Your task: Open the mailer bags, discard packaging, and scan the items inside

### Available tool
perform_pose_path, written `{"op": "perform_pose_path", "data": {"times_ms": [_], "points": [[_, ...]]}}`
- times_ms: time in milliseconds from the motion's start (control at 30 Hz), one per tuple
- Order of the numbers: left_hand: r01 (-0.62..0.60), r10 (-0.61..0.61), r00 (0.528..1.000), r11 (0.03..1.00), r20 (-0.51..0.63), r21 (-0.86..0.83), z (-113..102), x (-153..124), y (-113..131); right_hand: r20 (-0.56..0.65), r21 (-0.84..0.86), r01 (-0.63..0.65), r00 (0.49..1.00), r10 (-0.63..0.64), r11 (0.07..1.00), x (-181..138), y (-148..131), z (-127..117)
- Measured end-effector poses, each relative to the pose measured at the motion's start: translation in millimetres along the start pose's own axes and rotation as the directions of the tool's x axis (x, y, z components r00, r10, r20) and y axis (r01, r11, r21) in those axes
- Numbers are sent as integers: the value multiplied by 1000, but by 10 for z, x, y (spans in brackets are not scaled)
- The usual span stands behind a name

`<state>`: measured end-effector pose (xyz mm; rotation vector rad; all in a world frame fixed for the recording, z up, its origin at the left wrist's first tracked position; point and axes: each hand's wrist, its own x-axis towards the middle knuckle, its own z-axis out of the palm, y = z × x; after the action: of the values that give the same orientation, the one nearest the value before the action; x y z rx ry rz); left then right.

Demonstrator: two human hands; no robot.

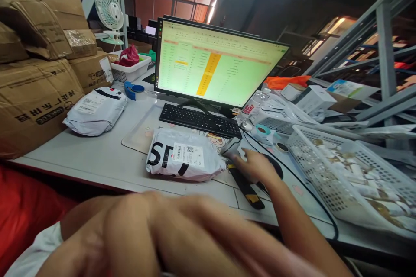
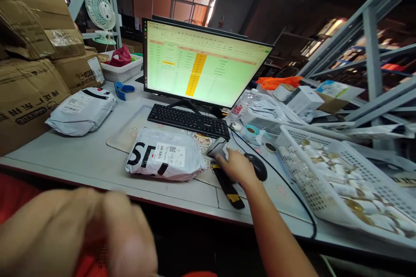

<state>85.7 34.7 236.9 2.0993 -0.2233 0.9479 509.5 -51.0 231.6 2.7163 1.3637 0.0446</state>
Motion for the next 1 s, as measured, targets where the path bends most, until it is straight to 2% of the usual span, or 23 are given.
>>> {"op": "perform_pose_path", "data": {"times_ms": [100, 133, 167, 267, 333, 400, 600, 800, 900, 1000], "points": [[82, -76, 996, 985, -44, 151, -4, 173, -281, -244, 74, 53, 969, -33, 996, 204, -125, -346], [130, -119, 991, 962, -58, 241, 16, 175, -420, -280, 76, 71, 959, -47, 995, 306, -184, -417], [186, -172, 982, 921, -72, 343, 46, 142, -575, -265, 67, 98, 961, -77, 993, 421, -245, -457], [318, -340, 938, 774, -63, 547, 164, -124, -1047, -39, 30, 160, 987, -159, 987, 798, -395, -416], [333, -358, 930, 740, -77, 585, 238, -339, -1278, 26, 20, 135, 990, -136, 991, 1019, -449, -320], [329, -324, 938, 734, -118, 594, 298, -489, -1401, 20, 6, 84, 996, -84, 996, 1182, -467, -227], [326, -284, 944, 720, -168, 613, 360, -519, -1423, 164, -51, 52, 986, -43, 997, 1363, -458, -112], [324, -274, 945, 709, -178, 627, 368, -488, -1412, 141, -49, 92, 986, -85, 995, 1358, -555, -170], [332, -267, 943, 702, -199, 630, 378, -505, -1404, 78, -33, 95, 993, -92, 995, 1227, -667, -276], [365, -247, 930, 715, -273, 597, 321, -502, -1381, -12, -8, 122, 992, -122, 993, 810, -707, -369]]}}
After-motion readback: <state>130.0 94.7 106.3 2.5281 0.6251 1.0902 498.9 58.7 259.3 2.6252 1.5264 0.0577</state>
